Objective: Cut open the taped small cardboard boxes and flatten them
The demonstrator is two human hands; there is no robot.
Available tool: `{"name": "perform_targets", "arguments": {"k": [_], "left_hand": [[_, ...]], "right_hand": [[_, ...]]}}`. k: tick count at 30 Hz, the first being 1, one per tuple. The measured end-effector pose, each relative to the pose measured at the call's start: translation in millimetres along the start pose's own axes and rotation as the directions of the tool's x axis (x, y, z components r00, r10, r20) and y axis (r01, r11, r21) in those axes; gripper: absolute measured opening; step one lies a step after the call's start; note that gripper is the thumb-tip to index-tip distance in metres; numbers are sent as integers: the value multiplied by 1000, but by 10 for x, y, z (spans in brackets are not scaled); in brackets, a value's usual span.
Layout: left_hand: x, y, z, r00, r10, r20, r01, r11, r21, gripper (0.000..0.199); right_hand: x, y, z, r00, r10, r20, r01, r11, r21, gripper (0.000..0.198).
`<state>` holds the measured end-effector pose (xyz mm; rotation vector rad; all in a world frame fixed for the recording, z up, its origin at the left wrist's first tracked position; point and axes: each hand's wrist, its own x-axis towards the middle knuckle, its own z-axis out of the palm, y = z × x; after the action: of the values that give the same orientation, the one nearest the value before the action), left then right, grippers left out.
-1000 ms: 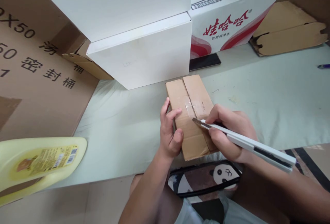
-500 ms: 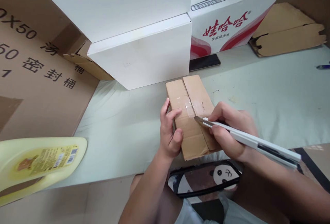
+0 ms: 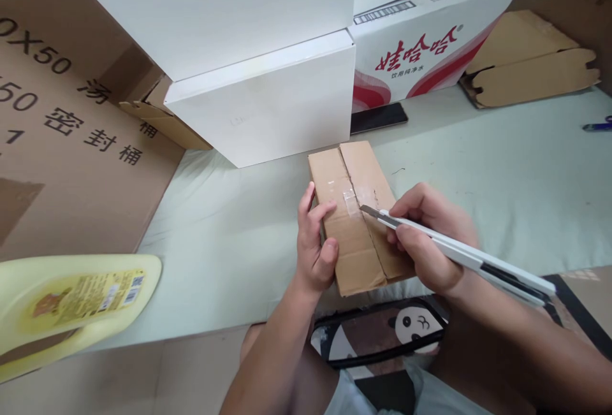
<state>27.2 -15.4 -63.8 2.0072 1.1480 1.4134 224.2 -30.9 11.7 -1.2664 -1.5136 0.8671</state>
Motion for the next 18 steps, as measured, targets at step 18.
{"name": "perform_targets", "arguments": {"k": [18], "left_hand": [[-4, -8, -5, 1000, -3, 10, 3, 1000, 18, 51]], "right_hand": [[-1, -5, -4, 1000, 1, 8, -1, 1000, 0, 2]]}}
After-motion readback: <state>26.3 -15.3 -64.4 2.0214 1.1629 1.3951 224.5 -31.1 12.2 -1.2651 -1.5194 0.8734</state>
